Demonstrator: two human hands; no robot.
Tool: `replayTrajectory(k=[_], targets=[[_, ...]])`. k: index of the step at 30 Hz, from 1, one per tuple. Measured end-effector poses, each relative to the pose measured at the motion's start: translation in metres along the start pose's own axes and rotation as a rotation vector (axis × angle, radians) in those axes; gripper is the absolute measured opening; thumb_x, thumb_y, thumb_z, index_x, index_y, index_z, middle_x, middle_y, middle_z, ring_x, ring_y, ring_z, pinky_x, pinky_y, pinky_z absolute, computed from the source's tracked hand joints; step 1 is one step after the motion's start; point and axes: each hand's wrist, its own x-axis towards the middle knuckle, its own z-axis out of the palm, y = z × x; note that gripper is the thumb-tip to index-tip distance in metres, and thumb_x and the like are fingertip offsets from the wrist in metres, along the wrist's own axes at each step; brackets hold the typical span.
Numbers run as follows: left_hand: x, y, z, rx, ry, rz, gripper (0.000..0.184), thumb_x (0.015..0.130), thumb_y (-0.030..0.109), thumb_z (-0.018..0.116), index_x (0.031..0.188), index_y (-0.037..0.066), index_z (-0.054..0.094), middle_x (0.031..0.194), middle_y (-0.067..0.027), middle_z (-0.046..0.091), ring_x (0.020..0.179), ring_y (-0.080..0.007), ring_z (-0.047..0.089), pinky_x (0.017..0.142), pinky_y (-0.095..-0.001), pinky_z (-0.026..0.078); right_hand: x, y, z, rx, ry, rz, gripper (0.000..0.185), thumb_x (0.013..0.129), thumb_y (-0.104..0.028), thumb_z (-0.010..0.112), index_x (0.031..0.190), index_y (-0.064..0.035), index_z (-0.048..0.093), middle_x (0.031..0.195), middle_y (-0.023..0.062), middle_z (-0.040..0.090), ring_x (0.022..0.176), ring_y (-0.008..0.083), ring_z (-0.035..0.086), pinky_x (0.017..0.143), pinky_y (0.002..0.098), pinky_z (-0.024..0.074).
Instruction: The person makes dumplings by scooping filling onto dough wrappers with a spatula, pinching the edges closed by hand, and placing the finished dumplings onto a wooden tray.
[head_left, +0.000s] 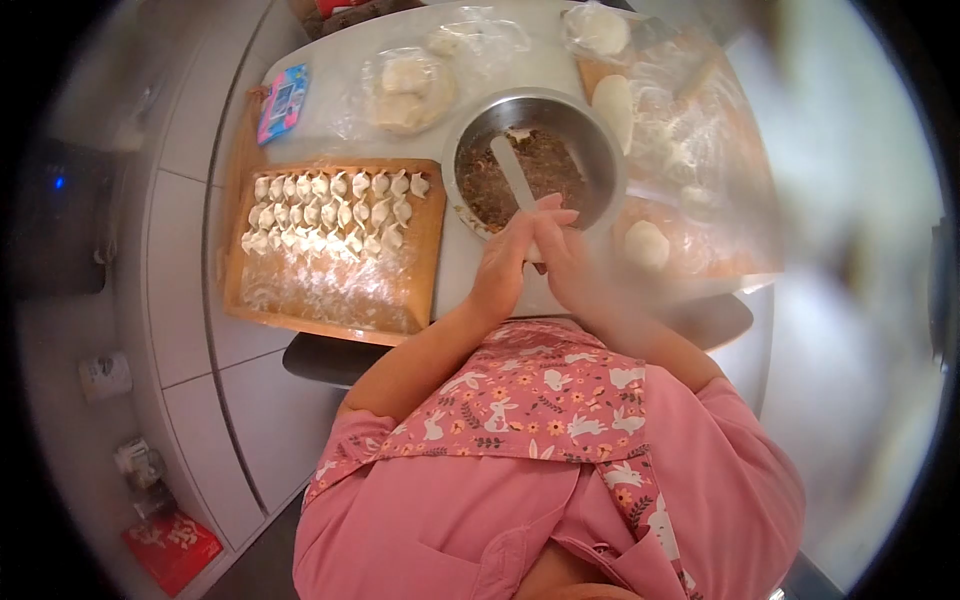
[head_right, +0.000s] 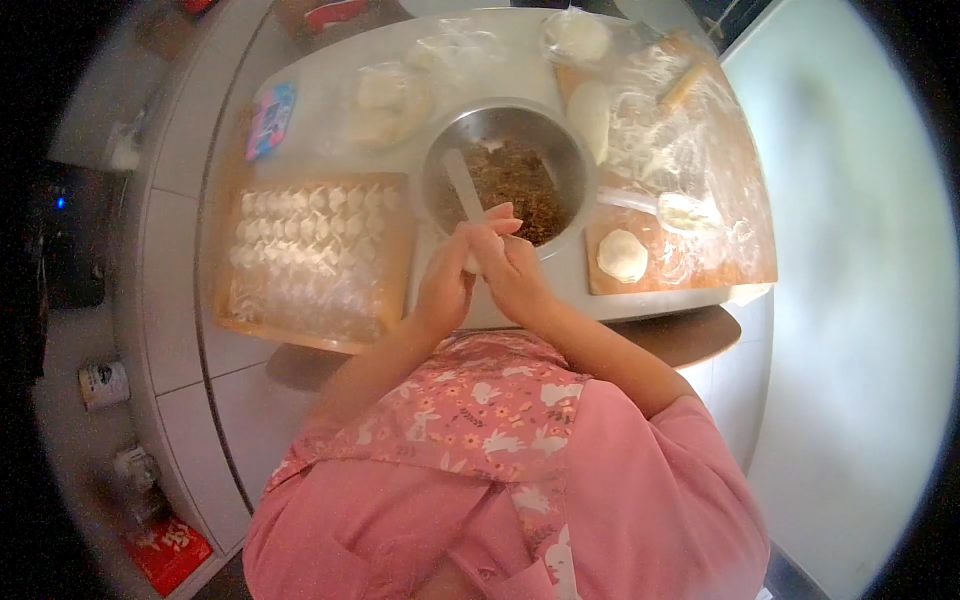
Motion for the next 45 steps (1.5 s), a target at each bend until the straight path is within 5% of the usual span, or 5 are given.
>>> replayTrajectory(k=[14,21,27,32,45], targets=[[0.002,0.004,0.017,0.218,0.028,0.241,0.041,0.094,0.023,0.027,0.103,-0.002,0.058,0.114,-0.0136,0.052,0.089,-0.0191,0.056,0.082,-0.0292,0.044,-0.009,-0.021,-0.014,-0.587,0.095,-0.776,0.027,0.089,-0.011,0.041,0.067,0.0017,0.050,0.054,0.0167,0.050,0.050,0.0360,0.050,0.041,0.0422,0.0321],[-0.008,0.007,0.006,-0.067,0.136,0.058,0.030,0.093,0.022,0.041,0.108,0.000,0.057,0.127,-0.0130,0.047,0.115,-0.0201,0.045,0.096,-0.0318,0.035,0.004,-0.025,-0.008,-0.300,-0.065,-0.334,0.039,0.092,-0.030,0.040,0.080,0.0010,0.062,0.071,0.0160,0.059,0.064,0.0313,0.058,0.058,0.0339,0.0436],[-0.034,-0.003,-0.031,-0.068,0.269,-0.098,0.020,0.082,0.013,0.062,0.098,0.001,0.065,0.123,-0.0114,0.051,0.109,-0.0188,0.049,0.092,-0.0311,0.039,0.007,-0.028,-0.004,-0.781,-0.108,-0.327,0.031,0.077,-0.033,0.063,0.080,-0.0026,0.063,0.071,0.0113,0.057,0.066,0.0235,0.056,0.061,0.0336,0.0438],[-0.054,-0.052,-0.097,0.623,0.641,-0.149,0.013,0.078,0.013,0.065,0.088,0.006,0.067,0.095,-0.0088,0.058,0.084,-0.0222,0.057,0.071,-0.0306,0.045,0.017,0.025,-0.029,-0.887,-0.080,-0.363,0.024,0.076,-0.027,0.066,0.078,-0.0035,0.064,0.070,0.0099,0.056,0.063,0.0213,0.055,0.059,0.0320,0.0433],[0.013,-0.101,-0.172,1.581,0.498,-0.042,0.016,0.078,0.024,0.057,0.080,0.010,0.064,0.082,-0.0094,0.062,0.078,-0.0299,0.058,0.067,-0.0412,0.045,-0.001,0.005,-0.068,-0.731,0.406,-0.272,0.022,0.084,-0.022,0.056,0.077,-0.0025,0.063,0.066,0.0132,0.059,0.063,0.0232,0.059,0.060,0.0324,0.0443]])
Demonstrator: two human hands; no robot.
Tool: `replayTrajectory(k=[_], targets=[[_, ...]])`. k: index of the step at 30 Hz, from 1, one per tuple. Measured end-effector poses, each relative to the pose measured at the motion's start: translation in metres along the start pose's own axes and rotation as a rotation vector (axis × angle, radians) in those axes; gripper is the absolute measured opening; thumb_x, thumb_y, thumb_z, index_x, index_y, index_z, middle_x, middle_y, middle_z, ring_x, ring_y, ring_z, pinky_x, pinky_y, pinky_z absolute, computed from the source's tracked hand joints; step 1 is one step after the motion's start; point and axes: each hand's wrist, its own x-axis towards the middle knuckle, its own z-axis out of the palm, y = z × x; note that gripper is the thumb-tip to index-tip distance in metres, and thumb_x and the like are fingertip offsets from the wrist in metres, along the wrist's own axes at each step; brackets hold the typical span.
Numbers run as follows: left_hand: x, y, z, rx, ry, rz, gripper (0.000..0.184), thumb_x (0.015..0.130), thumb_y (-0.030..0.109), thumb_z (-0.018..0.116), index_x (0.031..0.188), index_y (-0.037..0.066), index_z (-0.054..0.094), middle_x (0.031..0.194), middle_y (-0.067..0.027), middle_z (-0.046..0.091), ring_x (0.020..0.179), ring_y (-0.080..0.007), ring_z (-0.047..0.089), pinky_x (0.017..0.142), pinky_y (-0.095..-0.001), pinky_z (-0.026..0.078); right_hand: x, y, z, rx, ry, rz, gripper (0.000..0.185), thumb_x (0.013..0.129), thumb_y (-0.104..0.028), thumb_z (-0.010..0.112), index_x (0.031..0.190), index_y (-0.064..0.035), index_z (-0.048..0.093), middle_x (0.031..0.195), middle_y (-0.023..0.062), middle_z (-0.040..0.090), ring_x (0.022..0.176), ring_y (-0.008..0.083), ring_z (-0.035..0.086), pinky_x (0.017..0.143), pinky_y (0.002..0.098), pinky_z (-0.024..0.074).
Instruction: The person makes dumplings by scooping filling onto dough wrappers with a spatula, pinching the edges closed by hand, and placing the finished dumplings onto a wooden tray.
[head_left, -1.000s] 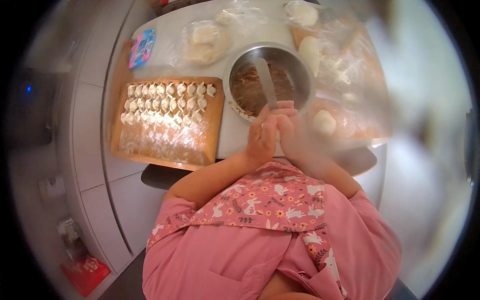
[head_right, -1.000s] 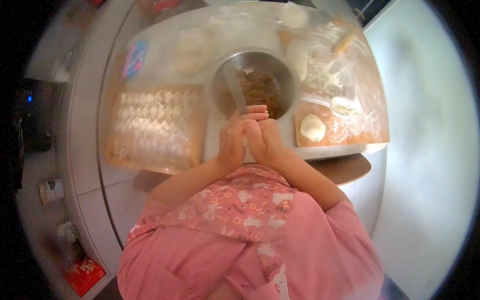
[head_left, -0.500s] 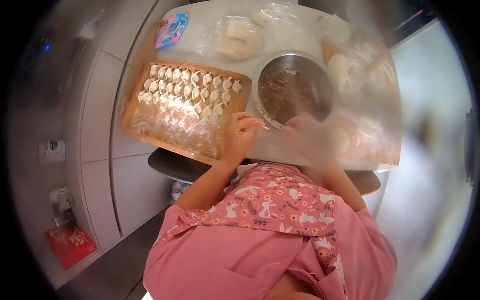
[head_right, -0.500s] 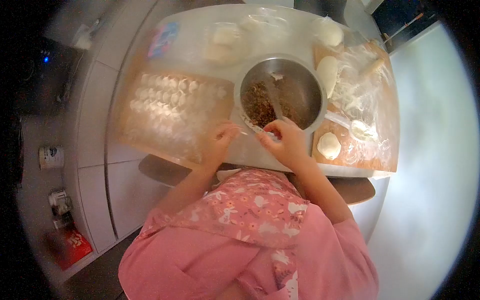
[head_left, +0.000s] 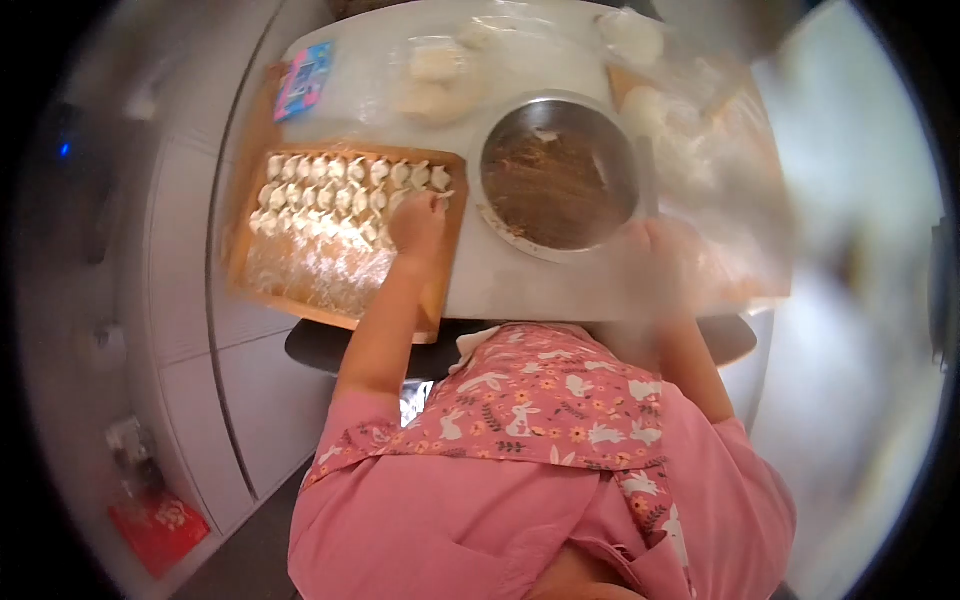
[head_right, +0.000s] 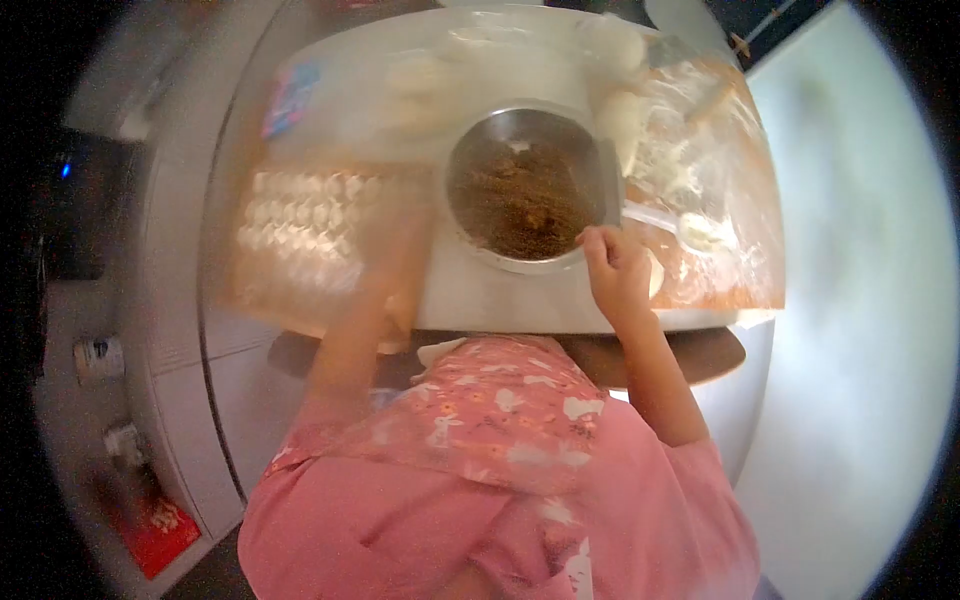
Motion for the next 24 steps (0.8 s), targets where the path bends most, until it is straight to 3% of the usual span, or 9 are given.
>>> replayTrajectory(k=[1,4,9,13,16,18,19,24], targets=[[0.001,0.001,0.000,0.002,-0.022,-0.029,0.017,0.079,0.025,0.057,0.080,0.010,0.064,0.082,-0.0096,0.062,0.078,-0.0301,0.059,0.066,-0.0416,0.045,-0.003,0.014,-0.006,-0.156,-0.018,-0.010,0.019,0.085,-0.020,0.054,0.081,-0.0038,0.063,0.073,0.0148,0.061,0.069,0.0274,0.060,0.063,0.0350,0.0453],[0.002,0.018,-0.025,-0.127,-0.158,-0.257,0.019,0.080,0.028,0.056,0.082,0.011,0.065,0.081,-0.0097,0.063,0.075,-0.0307,0.059,0.064,-0.0417,0.045,-0.009,0.061,-0.017,-0.158,0.124,0.088,0.017,0.086,-0.020,0.052,0.088,-0.0055,0.062,0.077,0.0160,0.060,0.071,0.0319,0.059,0.065,0.0377,0.0456],[0.002,0.016,-0.028,-0.129,-0.145,-0.219,0.020,0.082,0.029,0.056,0.085,0.012,0.065,0.080,-0.0084,0.063,0.073,-0.0285,0.060,0.064,-0.0390,0.046,-0.031,0.116,-0.020,-0.298,0.152,0.204,0.011,0.081,-0.015,0.057,0.090,-0.0083,0.059,0.084,0.0140,0.057,0.080,0.0337,0.056,0.070,0.0393,0.0456],[0.002,0.024,-0.043,-0.092,-0.090,-0.203,0.020,0.083,0.028,0.056,0.090,0.012,0.064,0.085,-0.0061,0.062,0.076,-0.0250,0.060,0.066,-0.0369,0.046,-0.053,0.122,-0.012,-0.464,0.052,0.031,0.015,0.077,-0.012,0.062,0.091,-0.0093,0.057,0.095,0.0134,0.055,0.092,0.0336,0.053,0.078,0.0417,0.0435],[0.001,0.026,-0.052,-0.148,-0.119,-0.218,0.021,0.083,0.027,0.056,0.092,0.011,0.063,0.087,-0.0054,0.061,0.078,-0.0239,0.060,0.066,-0.0364,0.046,-0.051,0.120,-0.007,-0.474,0.035,0.019,0.018,0.076,-0.014,0.063,0.092,-0.0104,0.056,0.100,0.0112,0.054,0.098,0.0329,0.050,0.082,0.0444,0.0406],[-0.003,0.024,-0.051,-0.176,-0.069,-0.178,0.021,0.082,0.026,0.056,0.093,0.010,0.063,0.086,-0.0055,0.061,0.077,-0.0239,0.060,0.067,-0.0362,0.046,-0.052,0.132,0.005,-0.373,-0.084,0.257,0.017,0.076,-0.017,0.062,0.091,-0.0115,0.057,0.098,0.0100,0.054,0.100,0.0328,0.049,0.084,0.0443,0.0396],[-0.004,0.023,-0.051,-0.204,-0.018,-0.142,0.020,0.082,0.025,0.057,0.093,0.009,0.063,0.085,-0.0055,0.060,0.076,-0.0238,0.059,0.067,-0.0360,0.047,-0.050,0.127,0.003,-0.490,-0.028,0.107,0.014,0.077,-0.020,0.061,0.088,-0.0120,0.057,0.096,0.0100,0.054,0.096,0.0330,0.050,0.083,0.0441,0.0400],[-0.009,0.030,-0.065,-0.279,0.042,-0.108,0.018,0.082,0.021,0.057,0.093,0.008,0.063,0.084,-0.0056,0.060,0.070,-0.0223,0.059,0.063,-0.0334,0.047,-0.053,0.178,0.024,-0.610,-0.083,-0.046,0.011,0.078,-0.021,0.059,0.084,-0.0113,0.059,0.094,0.0110,0.054,0.094,0.0335,0.050,0.082,0.0444,0.0404]])
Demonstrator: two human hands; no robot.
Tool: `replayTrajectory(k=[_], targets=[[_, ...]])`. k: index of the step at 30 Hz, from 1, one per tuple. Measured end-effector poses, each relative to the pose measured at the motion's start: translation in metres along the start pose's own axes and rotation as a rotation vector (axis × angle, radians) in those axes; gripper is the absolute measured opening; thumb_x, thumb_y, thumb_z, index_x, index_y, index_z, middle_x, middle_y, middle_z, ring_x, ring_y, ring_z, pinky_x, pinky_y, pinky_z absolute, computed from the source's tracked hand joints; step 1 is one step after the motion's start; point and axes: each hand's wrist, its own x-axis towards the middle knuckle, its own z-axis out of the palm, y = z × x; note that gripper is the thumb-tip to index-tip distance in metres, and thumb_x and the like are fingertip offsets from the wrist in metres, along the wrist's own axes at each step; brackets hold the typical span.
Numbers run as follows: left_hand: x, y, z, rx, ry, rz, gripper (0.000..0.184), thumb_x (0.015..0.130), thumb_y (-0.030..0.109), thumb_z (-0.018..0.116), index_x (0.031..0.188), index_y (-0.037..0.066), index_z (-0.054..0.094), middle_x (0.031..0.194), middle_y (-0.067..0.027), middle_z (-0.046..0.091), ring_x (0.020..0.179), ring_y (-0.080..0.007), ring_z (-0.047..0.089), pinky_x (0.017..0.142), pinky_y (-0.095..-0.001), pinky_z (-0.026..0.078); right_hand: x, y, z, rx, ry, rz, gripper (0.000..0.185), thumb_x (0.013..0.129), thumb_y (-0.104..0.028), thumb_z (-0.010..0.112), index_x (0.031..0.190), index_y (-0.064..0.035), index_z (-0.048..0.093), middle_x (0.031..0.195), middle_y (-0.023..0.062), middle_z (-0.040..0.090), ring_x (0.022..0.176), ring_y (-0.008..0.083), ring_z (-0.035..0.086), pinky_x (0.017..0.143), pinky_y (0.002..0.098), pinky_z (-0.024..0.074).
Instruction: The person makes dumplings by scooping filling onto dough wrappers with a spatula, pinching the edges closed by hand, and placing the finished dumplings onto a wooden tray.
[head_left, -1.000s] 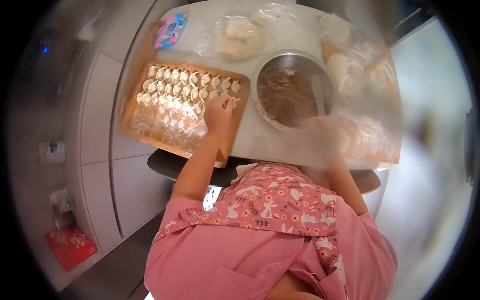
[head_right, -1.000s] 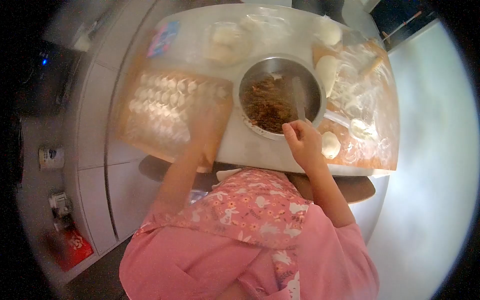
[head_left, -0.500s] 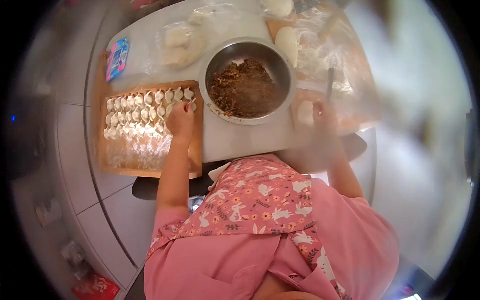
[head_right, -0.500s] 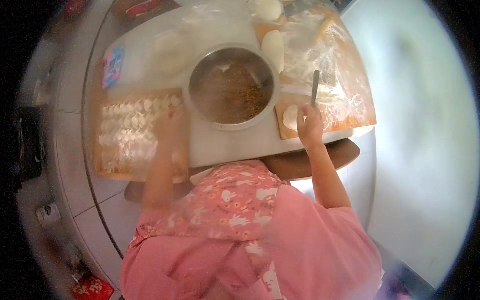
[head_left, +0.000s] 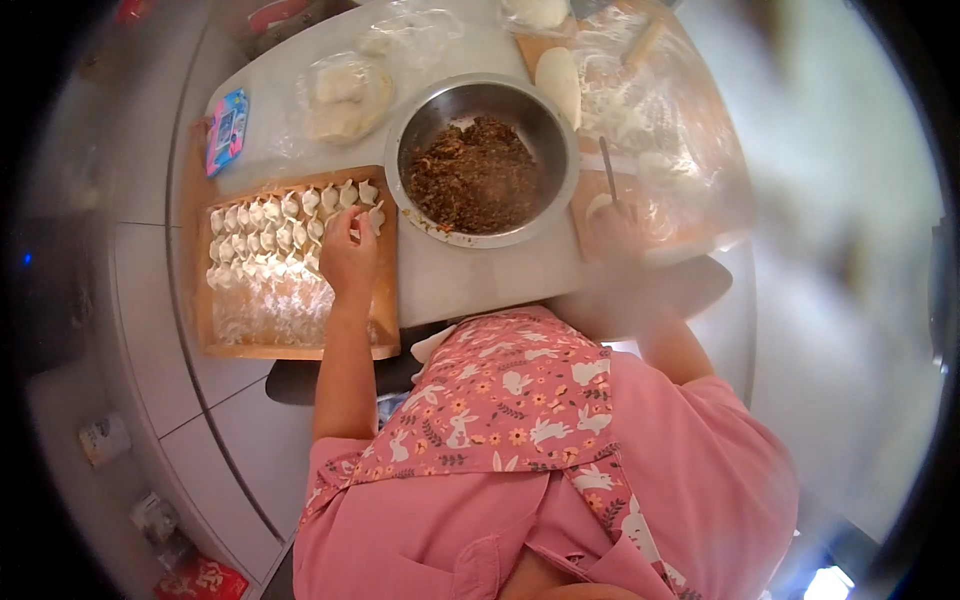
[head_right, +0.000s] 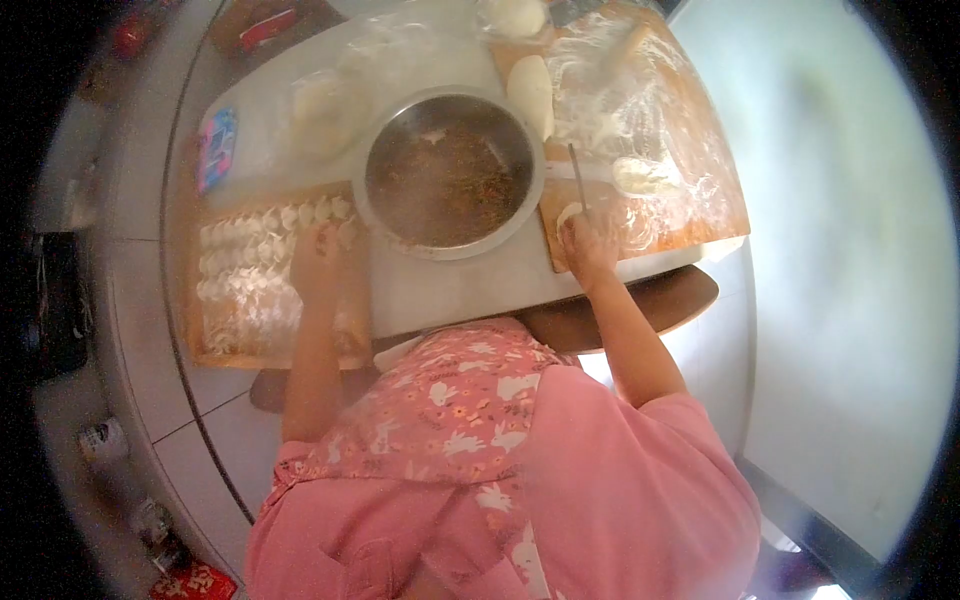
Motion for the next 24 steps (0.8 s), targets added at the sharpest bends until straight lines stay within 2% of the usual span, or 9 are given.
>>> replayTrajectory(k=[5,7,11,12,15,17,18,20,24], targets=[[-0.005,0.025,-0.014,-0.111,-0.009,-0.020,0.015,0.082,0.015,0.058,0.094,0.007,0.063,0.082,-0.0054,0.059,0.063,-0.0160,0.057,0.057,-0.0277,0.045,0.009,-0.019,-0.033,0.033,-0.014,0.152,0.011,0.080,-0.019,0.056,0.084,-0.0093,0.059,0.092,0.0140,0.056,0.091,0.0352,0.051,0.081,0.0451,0.0403],[-0.008,0.031,-0.014,-0.379,-0.042,-0.043,0.014,0.084,0.012,0.058,0.096,0.006,0.063,0.081,-0.0046,0.059,0.064,-0.0121,0.056,0.056,-0.0240,0.044,0.005,-0.008,-0.021,0.360,0.079,0.461,0.015,0.084,-0.019,0.051,0.087,-0.0053,0.057,0.088,0.0156,0.057,0.086,0.0332,0.054,0.079,0.0421,0.0416],[-0.023,0.069,-0.017,-0.571,-0.078,-0.047,0.015,0.086,0.010,0.056,0.098,0.004,0.063,0.086,-0.0044,0.061,0.069,-0.0117,0.057,0.061,-0.0217,0.045,0.002,0.012,-0.015,0.686,0.279,0.667,0.022,0.089,-0.021,0.049,0.095,-0.0003,0.053,0.086,0.0141,0.057,0.082,0.0258,0.054,0.074,0.0345,0.0421],[-0.025,0.077,-0.019,-0.766,-0.238,-0.133,0.018,0.087,0.013,0.055,0.100,0.003,0.062,0.090,-0.0055,0.061,0.073,-0.0130,0.058,0.066,-0.0227,0.046,0.003,0.008,-0.025,0.685,0.279,0.668,0.022,0.089,-0.021,0.049,0.095,-0.0003,0.053,0.086,0.0141,0.057,0.082,0.0258,0.054,0.074,0.0345,0.0421],[-0.026,0.103,-0.018,-1.313,-0.682,-0.423,0.032,0.090,0.025,0.052,0.109,0.000,0.056,0.104,-0.0087,0.060,0.091,-0.0174,0.058,0.082,-0.0287,0.045,0.008,-0.017,-0.056,0.811,0.286,0.582,0.019,0.088,-0.019,0.051,0.094,-0.0008,0.054,0.084,0.0130,0.057,0.080,0.0252,0.053,0.074,0.0333,0.0423],[-0.041,0.107,0.013,-1.573,-0.798,-0.505,0.038,0.091,0.031,0.048,0.113,0.000,0.053,0.106,-0.0081,0.059,0.099,-0.0190,0.056,0.086,-0.0335,0.044,0.010,-0.057,-0.080,0.848,0.130,0.404,0.017,0.087,-0.017,0.054,0.094,-0.0017,0.054,0.083,0.0117,0.056,0.077,0.0235,0.053,0.071,0.0321,0.0428],[-0.044,0.113,0.019,-1.571,-0.792,-0.504,0.038,0.091,0.031,0.048,0.113,0.000,0.053,0.106,-0.0081,0.059,0.099,-0.0190,0.056,0.086,-0.0335,0.044,0.012,-0.079,-0.089,0.628,0.203,0.115,0.015,0.086,-0.015,0.056,0.094,-0.0022,0.054,0.083,0.0120,0.056,0.076,0.0227,0.054,0.069,0.0318,0.0437],[-0.046,0.124,0.027,-1.741,-1.051,-1.031,0.038,0.092,0.032,0.046,0.112,0.001,0.053,0.104,-0.0076,0.059,0.100,-0.0204,0.055,0.089,-0.0326,0.043,0.014,-0.127,-0.118,0.723,0.048,0.017,0.013,0.086,-0.011,0.053,0.095,-0.0022,0.053,0.086,0.0135,0.056,0.079,0.0271,0.055,0.071,0.0356,0.0442],[-0.056,0.121,0.028,-1.816,-0.913,-0.967,0.033,0.092,0.028,0.045,0.109,0.001,0.054,0.101,-0.0096,0.059,0.099,-0.0226,0.055,0.089,-0.0304,0.043,0.020,-0.166,-0.103,0.880,-0.094,-0.145,0.014,0.088,-0.013,0.048,0.098,-0.0042,0.053,0.090,0.0179,0.057,0.085,0.0331,0.057,0.072,0.0395,0.0446]])
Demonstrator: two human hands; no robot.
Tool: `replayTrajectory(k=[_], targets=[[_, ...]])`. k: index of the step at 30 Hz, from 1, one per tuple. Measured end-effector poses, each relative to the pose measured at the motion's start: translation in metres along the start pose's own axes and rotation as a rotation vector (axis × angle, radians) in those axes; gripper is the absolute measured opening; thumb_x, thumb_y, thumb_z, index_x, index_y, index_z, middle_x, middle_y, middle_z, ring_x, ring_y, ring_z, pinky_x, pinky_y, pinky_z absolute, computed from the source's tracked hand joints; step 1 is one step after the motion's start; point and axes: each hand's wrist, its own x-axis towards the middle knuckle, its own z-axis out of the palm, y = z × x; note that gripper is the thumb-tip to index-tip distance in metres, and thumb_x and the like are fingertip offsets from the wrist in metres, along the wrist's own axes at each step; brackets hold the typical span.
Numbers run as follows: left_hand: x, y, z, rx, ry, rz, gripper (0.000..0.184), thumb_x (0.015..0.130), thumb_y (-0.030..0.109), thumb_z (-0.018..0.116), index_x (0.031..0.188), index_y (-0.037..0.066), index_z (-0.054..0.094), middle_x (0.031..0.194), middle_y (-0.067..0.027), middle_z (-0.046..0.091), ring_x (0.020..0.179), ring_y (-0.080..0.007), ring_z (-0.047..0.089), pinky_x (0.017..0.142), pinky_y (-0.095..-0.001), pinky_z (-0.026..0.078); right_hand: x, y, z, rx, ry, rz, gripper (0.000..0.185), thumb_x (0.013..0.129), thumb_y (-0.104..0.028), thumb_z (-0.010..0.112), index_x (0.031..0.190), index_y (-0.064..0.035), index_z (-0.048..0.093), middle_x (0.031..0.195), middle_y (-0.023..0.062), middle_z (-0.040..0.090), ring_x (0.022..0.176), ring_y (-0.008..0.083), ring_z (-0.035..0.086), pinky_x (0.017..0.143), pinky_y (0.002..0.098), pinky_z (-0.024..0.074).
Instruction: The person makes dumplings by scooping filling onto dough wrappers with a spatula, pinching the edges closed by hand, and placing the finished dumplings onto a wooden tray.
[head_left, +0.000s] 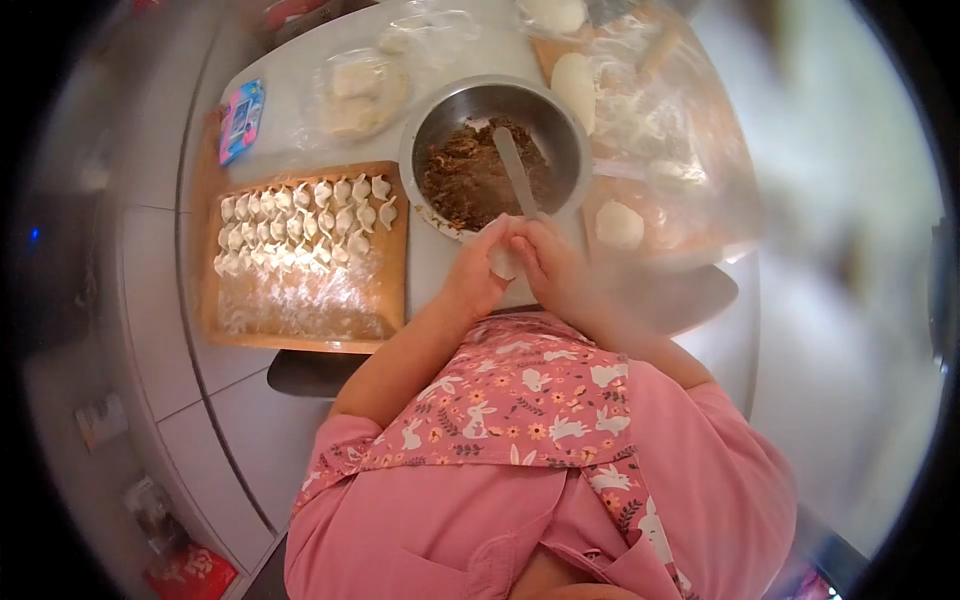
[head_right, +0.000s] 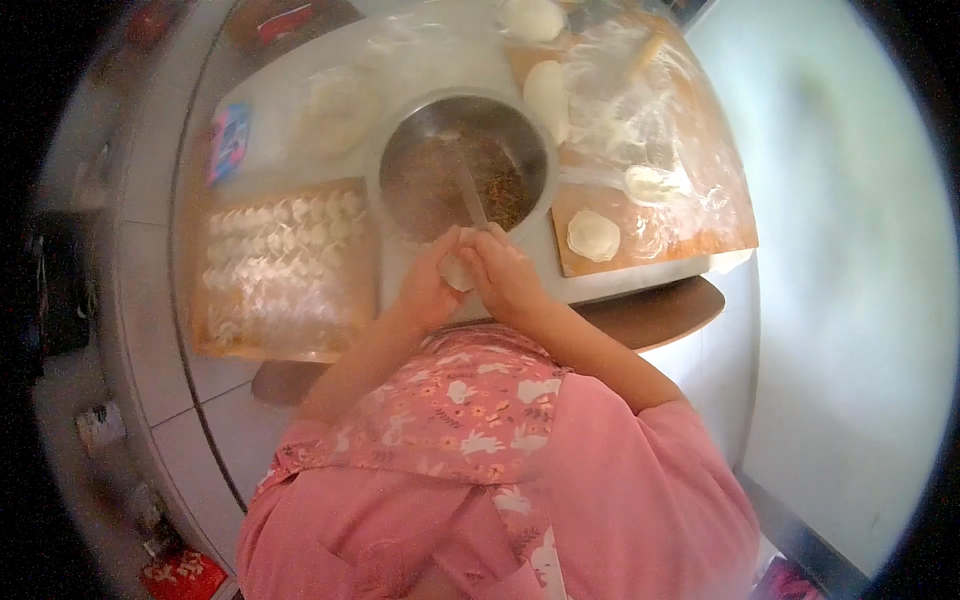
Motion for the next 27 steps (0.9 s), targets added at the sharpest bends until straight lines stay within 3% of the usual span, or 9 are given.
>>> replayTrajectory(k=[3,4,6,8,10,14,21,24,27], targets=[[-0.008,0.002,-0.030,0.027,-0.017,0.137,0.030,0.091,0.021,0.044,0.107,-0.002,0.053,0.101,-0.0131,0.058,0.097,-0.0246,0.057,0.088,-0.0299,0.043,0.008,0.023,0.012,0.166,-0.065,0.145,0.019,0.090,-0.015,0.043,0.104,-0.0061,0.053,0.090,0.0200,0.059,0.085,0.0375,0.057,0.070,0.0435,0.0443],[-0.020,0.004,-0.036,0.430,-0.025,0.302,0.030,0.090,0.018,0.043,0.106,-0.005,0.053,0.101,-0.0147,0.058,0.096,-0.0256,0.057,0.087,-0.0318,0.044,0.015,0.018,0.006,0.170,-0.068,0.142,0.019,0.090,-0.015,0.043,0.104,-0.0061,0.053,0.090,0.0200,0.059,0.085,0.0375,0.057,0.070,0.0435,0.0443],[-0.034,0.008,-0.049,0.832,-0.030,0.466,0.029,0.089,0.015,0.042,0.105,-0.007,0.052,0.102,-0.0163,0.058,0.096,-0.0266,0.058,0.086,-0.0338,0.045,0.033,0.001,-0.014,-0.264,-0.318,0.357,0.024,0.089,-0.013,0.041,0.111,-0.0069,0.051,0.087,0.0195,0.061,0.080,0.0403,0.058,0.068,0.0458,0.0443],[-0.035,0.008,-0.071,0.157,0.325,0.207,0.030,0.089,0.012,0.041,0.108,-0.009,0.049,0.102,-0.0180,0.058,0.096,-0.0296,0.058,0.086,-0.0373,0.046,0.040,0.011,-0.018,-0.410,-0.376,0.328,0.030,0.087,-0.010,0.041,0.116,-0.0076,0.049,0.085,0.0181,0.063,0.076,0.0392,0.059,0.066,0.0453,0.0457],[-0.033,0.012,-0.082,0.120,0.381,0.255,0.030,0.088,0.011,0.041,0.110,-0.009,0.047,0.103,-0.0183,0.057,0.098,-0.0307,0.057,0.087,-0.0388,0.046,0.042,0.041,-0.013,-0.523,-0.354,-0.035,0.034,0.083,-0.006,0.043,0.116,-0.0080,0.050,0.086,0.0188,0.063,0.079,0.0362,0.060,0.068,0.0445,0.0466],[-0.023,0.017,-0.086,-0.086,0.494,0.360,0.032,0.088,0.008,0.041,0.115,-0.008,0.042,0.112,-0.0191,0.053,0.103,-0.0328,0.054,0.089,-0.0414,0.046,0.055,0.044,-0.012,-0.619,-0.433,-0.048,0.034,0.079,-0.007,0.044,0.110,-0.0080,0.056,0.087,0.0182,0.063,0.081,0.0340,0.061,0.069,0.0438,0.0473],[-0.010,0.023,-0.056,-0.173,0.518,0.329,0.033,0.090,0.008,0.040,0.119,-0.007,0.041,0.120,-0.0188,0.049,0.110,-0.0322,0.049,0.095,-0.0426,0.041,0.055,0.055,-0.006,-0.567,-0.551,0.077,0.031,0.081,-0.013,0.045,0.107,-0.0121,0.061,0.089,0.0185,0.063,0.084,0.0339,0.060,0.072,0.0427,0.0472],[-0.010,0.021,-0.060,-0.047,0.450,0.352,0.035,0.091,0.012,0.038,0.121,-0.007,0.040,0.122,-0.0182,0.047,0.112,-0.0312,0.048,0.097,-0.0425,0.039,0.048,0.061,-0.008,-0.386,-0.507,0.134,0.029,0.083,-0.016,0.046,0.107,-0.0117,0.061,0.091,0.0177,0.063,0.086,0.0353,0.059,0.074,0.0416,0.0466],[-0.007,0.019,-0.067,0.397,0.325,0.391,0.037,0.093,0.014,0.036,0.124,-0.007,0.037,0.125,-0.0175,0.045,0.114,-0.0306,0.046,0.099,-0.0424,0.036,0.039,0.059,-0.012,-0.247,-0.463,0.139,0.027,0.086,-0.019,0.047,0.108,-0.0110,0.060,0.093,0.0170,0.063,0.087,0.0358,0.058,0.074,0.0395,0.0462]])
